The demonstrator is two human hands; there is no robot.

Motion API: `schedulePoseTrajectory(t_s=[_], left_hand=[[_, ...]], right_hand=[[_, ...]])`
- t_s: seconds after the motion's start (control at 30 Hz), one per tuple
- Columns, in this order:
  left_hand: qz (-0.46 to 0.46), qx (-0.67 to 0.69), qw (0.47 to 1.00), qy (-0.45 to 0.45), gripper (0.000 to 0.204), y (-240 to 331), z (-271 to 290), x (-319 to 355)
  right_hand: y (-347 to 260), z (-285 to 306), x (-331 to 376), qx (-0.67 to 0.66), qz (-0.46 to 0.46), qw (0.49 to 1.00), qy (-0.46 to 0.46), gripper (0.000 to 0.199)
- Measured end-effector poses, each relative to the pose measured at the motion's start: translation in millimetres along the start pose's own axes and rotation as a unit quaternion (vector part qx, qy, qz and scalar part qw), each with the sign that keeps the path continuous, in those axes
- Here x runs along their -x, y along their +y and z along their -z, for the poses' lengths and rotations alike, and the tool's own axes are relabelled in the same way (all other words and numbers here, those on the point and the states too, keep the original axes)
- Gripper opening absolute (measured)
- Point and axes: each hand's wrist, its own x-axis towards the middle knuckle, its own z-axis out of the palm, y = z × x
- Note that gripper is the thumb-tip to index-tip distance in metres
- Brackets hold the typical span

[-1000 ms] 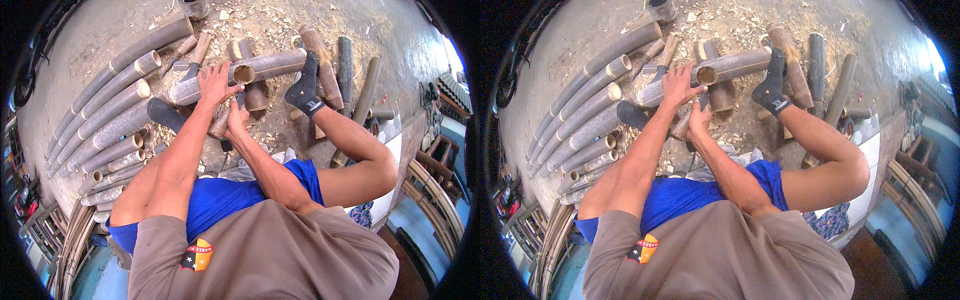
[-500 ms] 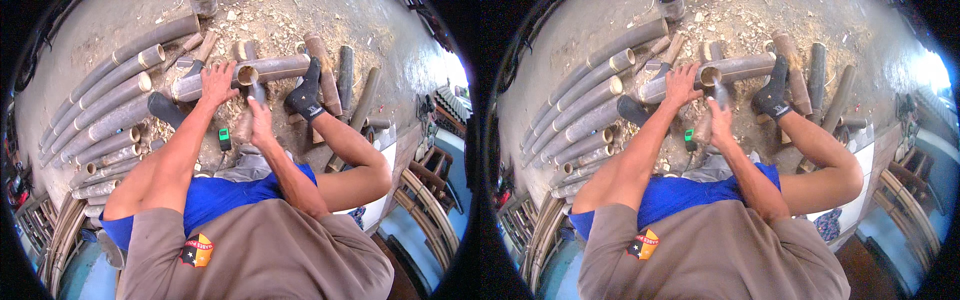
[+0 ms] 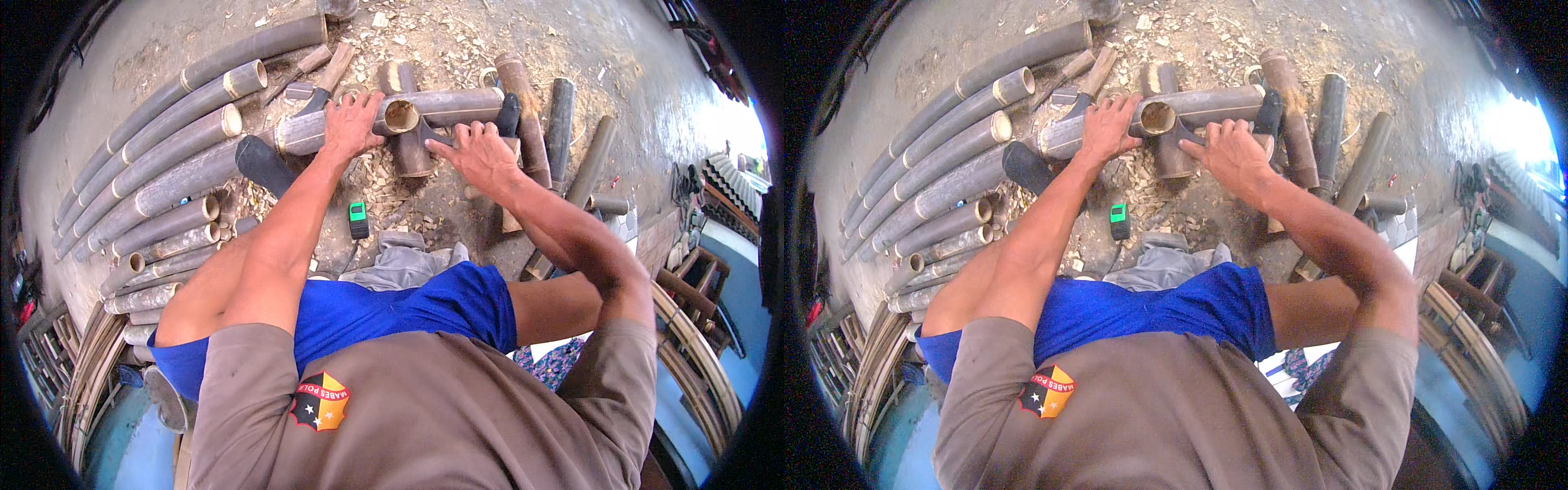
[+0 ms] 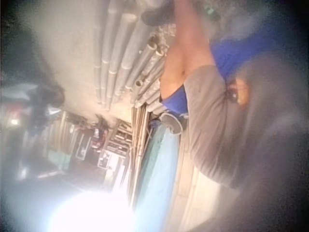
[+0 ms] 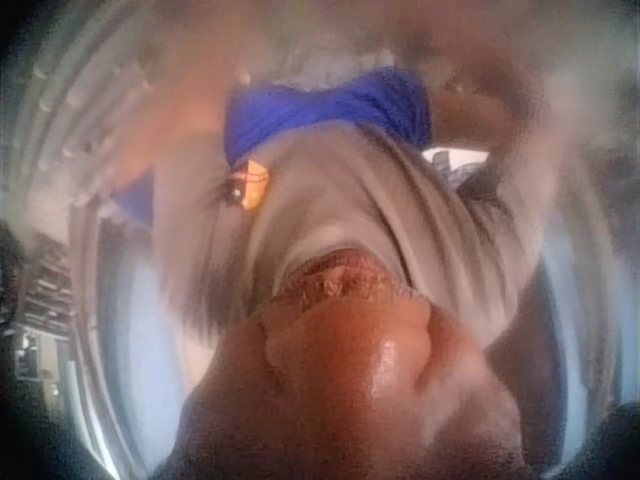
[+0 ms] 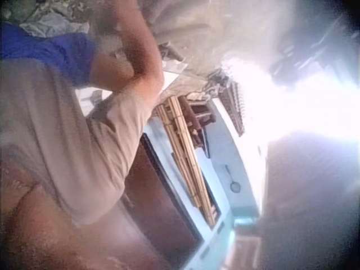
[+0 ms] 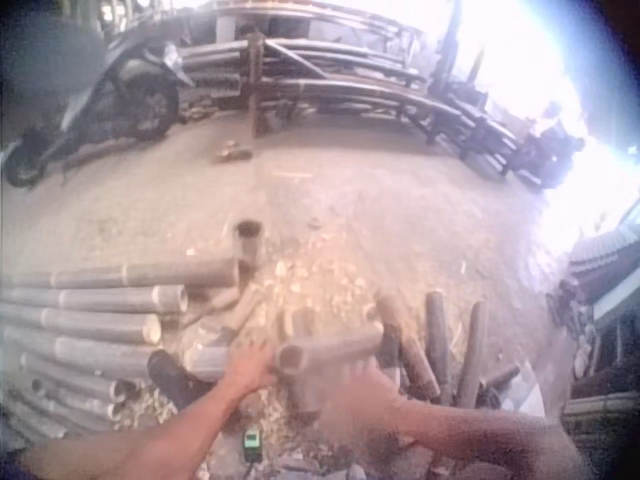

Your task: The person sits on the ground and assembles bamboo pieces by inserting smaller segments into larger ones, using a wooden mallet to tap them into place. They measure a bamboo piece with a tape measure and continue fitting components together.

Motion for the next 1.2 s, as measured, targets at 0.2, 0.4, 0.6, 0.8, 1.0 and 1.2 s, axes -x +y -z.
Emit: schedulePoseTrajectory(t_s=[0.2,0.4,0.6,0.8,1.0,1.2], left_hand=[[0.004,-0.008,1.000,0.014,0.096,0.2,1.4,4.0],[0.008,-0.028,0.999,0.021,0.098,7.1,-1.4,6.8],[0.014,-0.024,0.999,0.039,0.096,5.5,-5.8,0.2],[-0.017,0.069,0.992,-0.104,0.103,-18.4,10.5,-26.3],[-0.025,0.112,0.991,-0.068,0.095,-25.4,-3.3,-34.1],[0.064,0.136,0.980,-0.131,0.100,-6.9,25.8,-39.5]], right_hand=[[8.4,-5.1,-25.9,0.040,0.104,0.994,0.010,0.055],[-15.7,-3.3,-35.1,0.028,0.085,0.995,-0.051,0.057],[-11.0,-7.5,-33.2,-0.078,0.034,0.996,-0.004,0.057],[-18.9,-21.2,-8.3,-0.588,-0.240,0.760,0.140,0.061],[-77.9,0.4,-16.5,-0.926,-0.243,0.242,0.158,0.040],[-132.9,-36.6,-80.0,-0.813,-0.370,0.409,0.186,0.041]])
